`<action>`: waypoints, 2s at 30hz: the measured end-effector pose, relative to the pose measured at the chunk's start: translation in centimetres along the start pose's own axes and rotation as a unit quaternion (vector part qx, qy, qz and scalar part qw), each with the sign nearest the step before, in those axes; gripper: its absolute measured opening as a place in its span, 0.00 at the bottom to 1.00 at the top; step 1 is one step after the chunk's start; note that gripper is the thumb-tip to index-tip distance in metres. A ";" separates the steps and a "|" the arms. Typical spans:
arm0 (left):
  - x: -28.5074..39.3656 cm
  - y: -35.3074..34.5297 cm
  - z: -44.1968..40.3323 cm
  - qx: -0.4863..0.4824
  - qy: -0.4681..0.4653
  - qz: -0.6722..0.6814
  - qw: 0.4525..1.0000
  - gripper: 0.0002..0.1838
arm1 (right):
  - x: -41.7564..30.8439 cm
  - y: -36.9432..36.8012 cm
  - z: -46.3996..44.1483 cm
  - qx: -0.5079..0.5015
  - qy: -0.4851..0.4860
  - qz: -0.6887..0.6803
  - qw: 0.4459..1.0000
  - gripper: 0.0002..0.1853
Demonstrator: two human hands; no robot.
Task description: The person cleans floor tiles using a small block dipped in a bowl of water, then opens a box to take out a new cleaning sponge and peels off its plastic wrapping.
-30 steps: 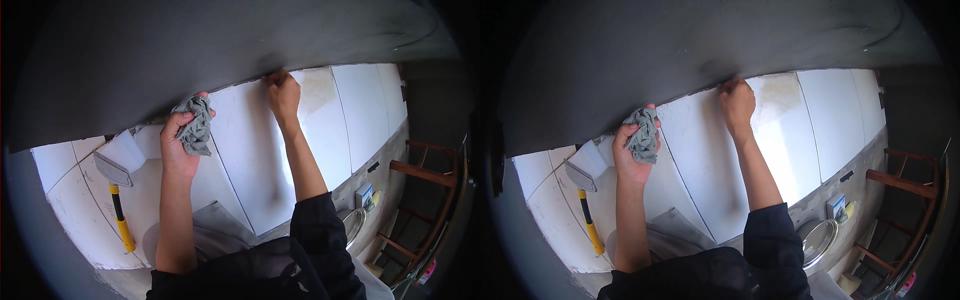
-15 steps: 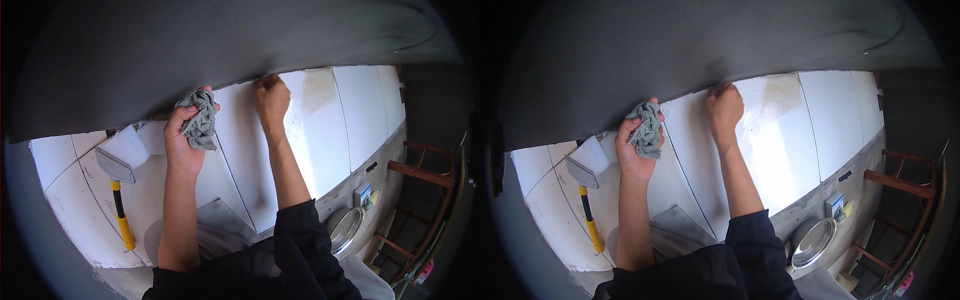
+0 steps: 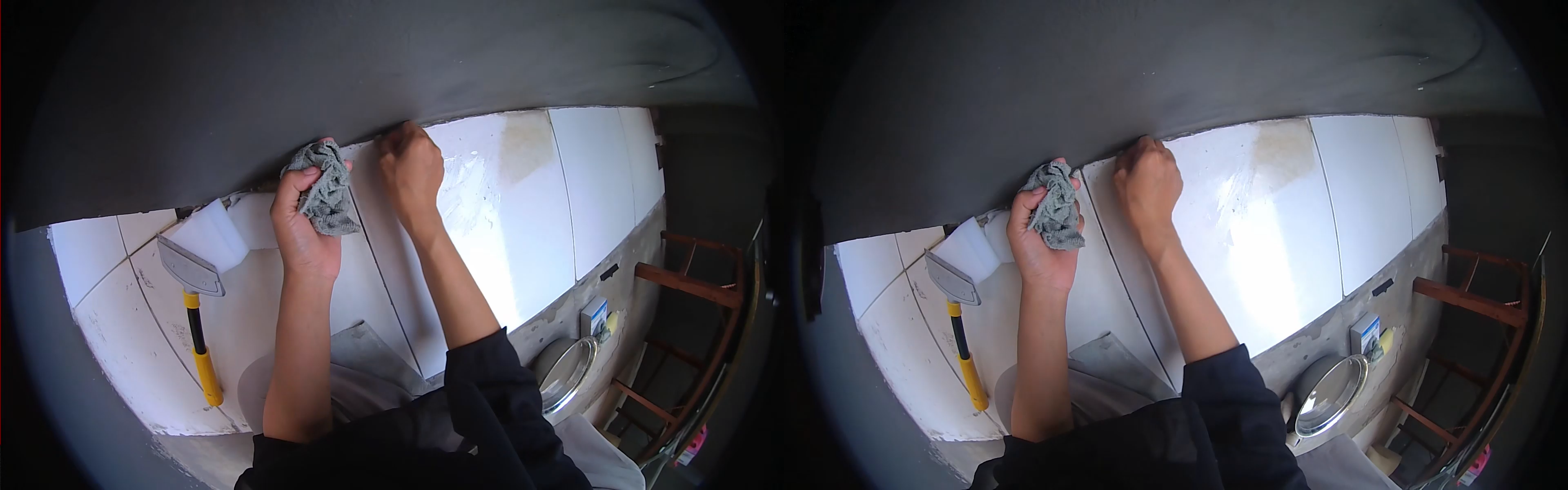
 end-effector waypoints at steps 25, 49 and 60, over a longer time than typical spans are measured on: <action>0.7 0.1 0.9 0.084 -0.081 -0.010 0.993 0.16 | -1.2 -0.5 0.9 0.006 -0.020 -0.046 0.999 0.05; 0.9 0.0 1.3 0.078 -0.079 0.046 0.993 0.11 | -1.7 -1.7 1.5 0.014 -0.044 -0.001 0.999 0.11; 0.8 0.0 1.2 0.074 -0.072 0.052 0.993 0.10 | -1.5 -1.1 1.9 0.041 0.055 0.017 0.998 0.04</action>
Point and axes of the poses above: each hand's wrist, its own z-axis away from the middle knuckle, its own y-axis out of the back of the hand, x = y × z, the point moved 2 cm from there along -z, towards the middle knuckle, and after that the axes turned 14 degrees about -x, right-handed, at the moved point
